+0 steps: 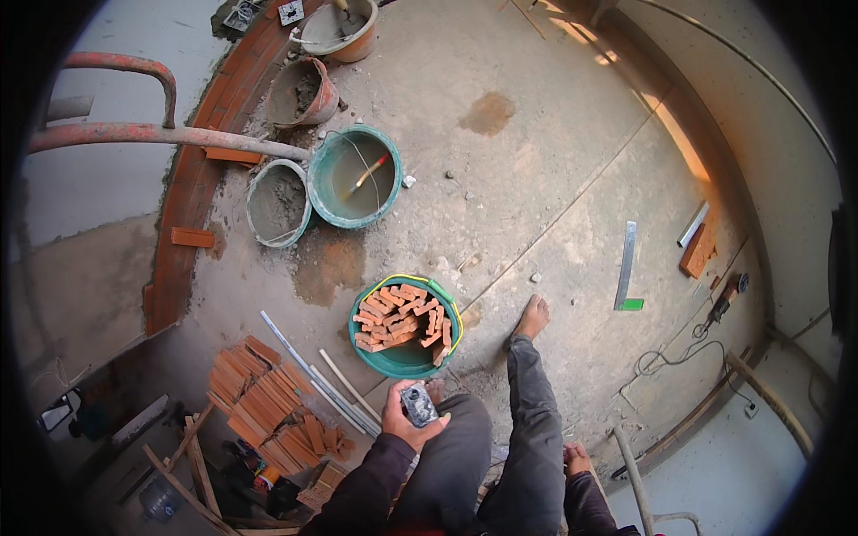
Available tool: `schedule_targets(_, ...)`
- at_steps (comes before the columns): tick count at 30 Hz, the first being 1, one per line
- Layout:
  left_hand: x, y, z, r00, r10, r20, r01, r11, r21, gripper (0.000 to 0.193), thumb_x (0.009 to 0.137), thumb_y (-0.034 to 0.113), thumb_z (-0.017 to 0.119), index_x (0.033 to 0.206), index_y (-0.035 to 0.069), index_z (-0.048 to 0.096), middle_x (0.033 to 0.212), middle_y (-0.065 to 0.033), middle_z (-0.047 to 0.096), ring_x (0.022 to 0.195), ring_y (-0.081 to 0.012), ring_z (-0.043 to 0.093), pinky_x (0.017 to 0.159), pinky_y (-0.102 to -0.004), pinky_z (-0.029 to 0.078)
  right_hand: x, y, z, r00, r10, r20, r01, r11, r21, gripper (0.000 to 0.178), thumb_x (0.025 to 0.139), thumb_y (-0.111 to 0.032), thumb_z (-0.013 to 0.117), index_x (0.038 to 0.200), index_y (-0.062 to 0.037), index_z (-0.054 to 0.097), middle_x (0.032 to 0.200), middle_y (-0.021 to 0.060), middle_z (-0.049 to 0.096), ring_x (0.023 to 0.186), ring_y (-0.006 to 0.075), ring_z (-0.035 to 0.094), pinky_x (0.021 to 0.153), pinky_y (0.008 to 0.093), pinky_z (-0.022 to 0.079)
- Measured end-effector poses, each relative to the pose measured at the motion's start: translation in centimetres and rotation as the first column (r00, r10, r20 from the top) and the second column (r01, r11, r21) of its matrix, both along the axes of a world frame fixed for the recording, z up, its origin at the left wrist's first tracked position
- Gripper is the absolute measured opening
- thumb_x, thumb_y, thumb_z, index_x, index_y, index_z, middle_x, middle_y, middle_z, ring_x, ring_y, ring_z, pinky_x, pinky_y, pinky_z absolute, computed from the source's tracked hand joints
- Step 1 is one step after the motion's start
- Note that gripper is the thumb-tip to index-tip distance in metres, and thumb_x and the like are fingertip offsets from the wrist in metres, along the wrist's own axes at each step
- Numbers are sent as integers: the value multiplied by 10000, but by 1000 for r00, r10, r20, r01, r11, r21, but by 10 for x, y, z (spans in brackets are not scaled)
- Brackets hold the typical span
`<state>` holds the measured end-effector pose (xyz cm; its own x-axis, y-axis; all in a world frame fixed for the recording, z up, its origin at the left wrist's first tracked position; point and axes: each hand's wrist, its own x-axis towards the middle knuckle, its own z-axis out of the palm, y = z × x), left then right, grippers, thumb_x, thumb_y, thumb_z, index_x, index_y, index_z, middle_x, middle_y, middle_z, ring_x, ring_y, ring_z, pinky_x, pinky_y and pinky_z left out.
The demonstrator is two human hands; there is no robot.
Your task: The person installs an electrical box into a wall by placing it into a cutout, checking the fit, and using a screwdriver to tighten components.
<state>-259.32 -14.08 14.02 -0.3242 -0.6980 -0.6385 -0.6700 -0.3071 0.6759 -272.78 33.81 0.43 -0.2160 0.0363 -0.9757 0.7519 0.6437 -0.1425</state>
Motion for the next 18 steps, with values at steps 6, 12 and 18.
schedule_targets(6,-176,-64,26,967,-70,-246,48,994,-96,766,602,207,850,1213,40,420,1158,-119,529,1030,-201,539,925,-348,435,-167,-46,26,998,-51,33,42,969,245,119,912,-218,539,989,-128,552,770,91,600,567,249,610,482,400,506)
schedule_targets(12,-254,-174,-2,953,22,-302,-59,991,-116,760,590,185,841,1198,28,412,1152,-123,508,996,-202,533,903,-351,439,-278,-172,10,988,122,94,-144,949,280,184,909,-224,540,1026,-87,574,837,119,634,646,245,641,526,389,528)
schedule_targets(18,-330,-312,-68,961,67,-268,-93,992,-87,755,589,187,832,1207,44,421,1169,-106,494,1010,-194,516,908,-344,434,-384,-325,-38,842,540,-9,-528,827,193,217,882,-204,569,1032,-57,622,805,98,652,676,208,655,559,361,528)
